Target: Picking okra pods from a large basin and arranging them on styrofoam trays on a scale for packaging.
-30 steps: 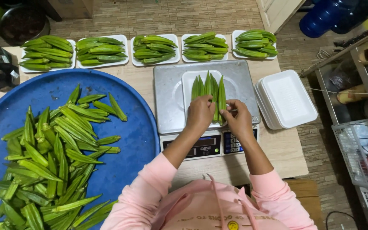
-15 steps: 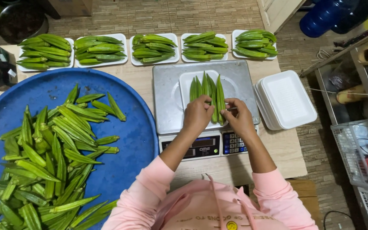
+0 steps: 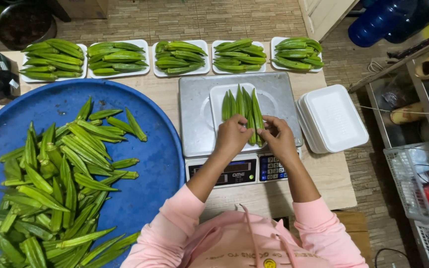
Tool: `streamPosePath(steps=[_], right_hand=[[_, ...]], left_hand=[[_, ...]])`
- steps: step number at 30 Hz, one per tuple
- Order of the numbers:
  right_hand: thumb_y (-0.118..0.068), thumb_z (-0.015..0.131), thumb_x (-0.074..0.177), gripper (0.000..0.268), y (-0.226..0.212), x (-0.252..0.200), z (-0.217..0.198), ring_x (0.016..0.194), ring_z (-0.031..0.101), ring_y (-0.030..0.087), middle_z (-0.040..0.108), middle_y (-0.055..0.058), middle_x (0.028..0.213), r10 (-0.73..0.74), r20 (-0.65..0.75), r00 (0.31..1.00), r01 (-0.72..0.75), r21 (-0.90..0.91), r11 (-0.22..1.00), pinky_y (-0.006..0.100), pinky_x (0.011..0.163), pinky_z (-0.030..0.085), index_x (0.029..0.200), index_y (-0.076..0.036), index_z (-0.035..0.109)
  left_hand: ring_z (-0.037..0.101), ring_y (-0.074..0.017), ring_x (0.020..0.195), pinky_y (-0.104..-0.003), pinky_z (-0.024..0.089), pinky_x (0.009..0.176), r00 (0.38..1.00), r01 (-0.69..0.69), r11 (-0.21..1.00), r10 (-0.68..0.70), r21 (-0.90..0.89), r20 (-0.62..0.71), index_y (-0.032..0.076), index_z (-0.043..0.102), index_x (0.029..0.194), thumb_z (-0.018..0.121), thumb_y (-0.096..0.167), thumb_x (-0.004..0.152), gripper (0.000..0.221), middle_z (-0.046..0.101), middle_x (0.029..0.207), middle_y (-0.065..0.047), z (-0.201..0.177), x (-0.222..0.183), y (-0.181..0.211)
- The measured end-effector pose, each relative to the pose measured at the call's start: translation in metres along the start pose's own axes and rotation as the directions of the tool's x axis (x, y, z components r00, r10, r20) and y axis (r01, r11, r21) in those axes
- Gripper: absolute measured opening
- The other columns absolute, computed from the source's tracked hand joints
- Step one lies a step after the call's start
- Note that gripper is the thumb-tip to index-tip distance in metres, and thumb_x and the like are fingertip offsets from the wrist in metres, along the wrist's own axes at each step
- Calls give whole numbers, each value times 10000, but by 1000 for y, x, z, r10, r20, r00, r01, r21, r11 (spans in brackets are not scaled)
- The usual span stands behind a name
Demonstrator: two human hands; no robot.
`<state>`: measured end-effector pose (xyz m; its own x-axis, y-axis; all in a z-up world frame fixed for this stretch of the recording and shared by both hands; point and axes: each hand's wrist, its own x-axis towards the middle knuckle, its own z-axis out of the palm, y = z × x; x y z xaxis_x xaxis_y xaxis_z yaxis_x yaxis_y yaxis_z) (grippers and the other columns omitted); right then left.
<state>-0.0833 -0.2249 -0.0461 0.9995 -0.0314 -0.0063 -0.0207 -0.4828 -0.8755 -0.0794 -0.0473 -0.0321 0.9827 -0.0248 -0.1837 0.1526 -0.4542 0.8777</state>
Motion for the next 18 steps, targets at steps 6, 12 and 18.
streamPosePath(steps=[6,12,18], right_hand=[[-134,772,936,454,-11,-4,-1,1005,629,293,627,179,1093,51,22,998,-51,13,999,473,920,530,1357,-35,636],[-219,750,973,440,-15,-1,-3,990,649,284,662,178,1081,92,-3,996,-92,31,995,437,821,570,1353,-30,636],[-175,733,982,379,-12,1,-4,962,637,303,674,228,1052,48,-75,996,-43,64,997,409,758,588,1305,4,654]], left_hand=[[758,-325,986,-467,614,872,1000,10,998,-10,-64,-7,99,697,1124,795,255,824,352,783,904,-124,-5,-5,4],[764,-309,957,-436,628,819,1000,11,997,-12,-76,-13,66,703,1131,800,305,829,396,781,911,-140,-5,-3,2],[760,-325,961,-449,629,813,999,29,994,-31,-101,-20,42,682,1102,797,321,832,405,773,916,-159,-14,-13,8]])
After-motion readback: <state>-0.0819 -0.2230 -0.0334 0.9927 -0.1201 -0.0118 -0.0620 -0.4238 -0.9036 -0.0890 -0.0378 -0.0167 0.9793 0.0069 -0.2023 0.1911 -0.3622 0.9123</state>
